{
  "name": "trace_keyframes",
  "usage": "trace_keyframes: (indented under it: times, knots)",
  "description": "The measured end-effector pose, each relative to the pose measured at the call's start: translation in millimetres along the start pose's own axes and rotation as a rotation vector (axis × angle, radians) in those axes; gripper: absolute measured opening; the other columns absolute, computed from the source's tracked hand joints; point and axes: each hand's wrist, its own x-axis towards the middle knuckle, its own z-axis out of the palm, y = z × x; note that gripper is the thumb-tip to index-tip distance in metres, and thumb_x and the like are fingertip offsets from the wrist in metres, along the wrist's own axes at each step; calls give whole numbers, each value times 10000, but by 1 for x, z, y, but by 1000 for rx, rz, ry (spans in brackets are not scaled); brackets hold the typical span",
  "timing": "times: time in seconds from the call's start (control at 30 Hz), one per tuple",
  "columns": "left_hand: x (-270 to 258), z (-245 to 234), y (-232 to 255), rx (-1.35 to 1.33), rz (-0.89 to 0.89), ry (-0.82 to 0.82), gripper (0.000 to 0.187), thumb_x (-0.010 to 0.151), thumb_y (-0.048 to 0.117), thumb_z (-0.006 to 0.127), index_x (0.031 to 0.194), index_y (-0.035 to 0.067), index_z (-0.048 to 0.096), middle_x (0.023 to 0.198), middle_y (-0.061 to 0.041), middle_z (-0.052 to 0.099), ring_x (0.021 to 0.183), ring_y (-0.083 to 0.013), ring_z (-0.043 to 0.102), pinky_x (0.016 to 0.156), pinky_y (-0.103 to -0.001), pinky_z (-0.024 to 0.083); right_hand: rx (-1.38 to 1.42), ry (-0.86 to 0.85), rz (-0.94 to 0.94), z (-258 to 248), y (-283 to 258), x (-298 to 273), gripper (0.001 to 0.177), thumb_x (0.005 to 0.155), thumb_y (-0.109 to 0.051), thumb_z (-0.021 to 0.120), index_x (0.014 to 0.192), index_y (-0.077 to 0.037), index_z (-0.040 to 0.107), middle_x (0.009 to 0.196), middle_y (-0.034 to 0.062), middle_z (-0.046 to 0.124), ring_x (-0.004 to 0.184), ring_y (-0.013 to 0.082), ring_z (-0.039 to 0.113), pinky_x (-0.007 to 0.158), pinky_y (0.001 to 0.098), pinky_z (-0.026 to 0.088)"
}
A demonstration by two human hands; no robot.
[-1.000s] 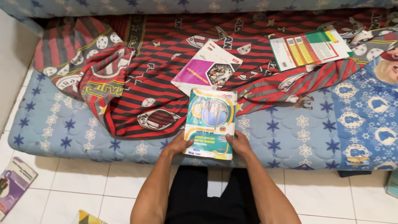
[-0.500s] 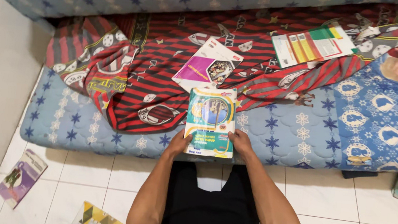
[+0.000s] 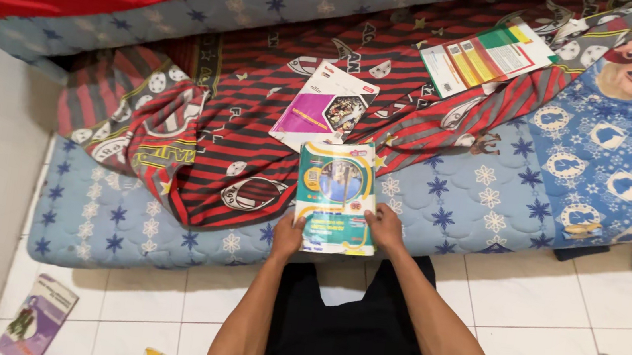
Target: The person organizes books by stacking them and placing them on a wooden shelf. They then smooth a patterned sheet on a mattress and use a brush to sweep the mattress surface.
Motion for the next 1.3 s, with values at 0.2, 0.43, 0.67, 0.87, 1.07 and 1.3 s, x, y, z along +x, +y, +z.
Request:
trace_keyframes:
  times: [0.2,0.43,0.67,0.87,1.07,1.3]
  knots:
    - [3,-10,0,14,-99,92,250,963,206,666,1152,44,678,1078,-212,761,1043,-405,706,909,-475,522,-19,-126,173,5,-7,12,335,857,-277,813,984,-12,652,930,133,774,817,192,737,726,326,568]
    - [13,-28,23,-128,-29,67,368,926,146,646,1279,45,637,1145,-218,722,1089,-391,681,919,-453,515,322,-144,53,16,-21,10,194,954,-115,694,1091,3,624,961,99,762,856,114,687,740,271,551]
    - [62,-67,72,-178,66,160,331,956,108,618,1276,27,638,1117,-227,735,1058,-394,711,905,-435,531,450,-90,69,32,-68,48,214,955,-109,680,1122,0,603,1011,101,756,885,126,707,767,278,578]
    - [134,-70,90,-149,109,193,315,955,74,610,1262,10,641,1084,-239,732,1028,-416,710,877,-456,534,483,-70,30,48,-83,117,190,978,-114,679,1081,14,582,1006,119,755,883,134,703,755,283,569]
    - [222,-56,104,-6,126,192,339,931,46,610,1265,73,664,1110,-186,724,1070,-416,658,901,-528,499,393,10,54,71,-99,179,194,1019,-158,672,1105,-8,584,978,111,734,850,127,658,740,286,535]
    - [294,-42,100,325,47,80,262,940,97,631,1197,114,681,1167,-107,727,1117,-387,600,916,-611,443,-84,167,140,83,-119,202,319,867,-277,795,987,10,721,915,154,770,826,261,752,758,392,560]
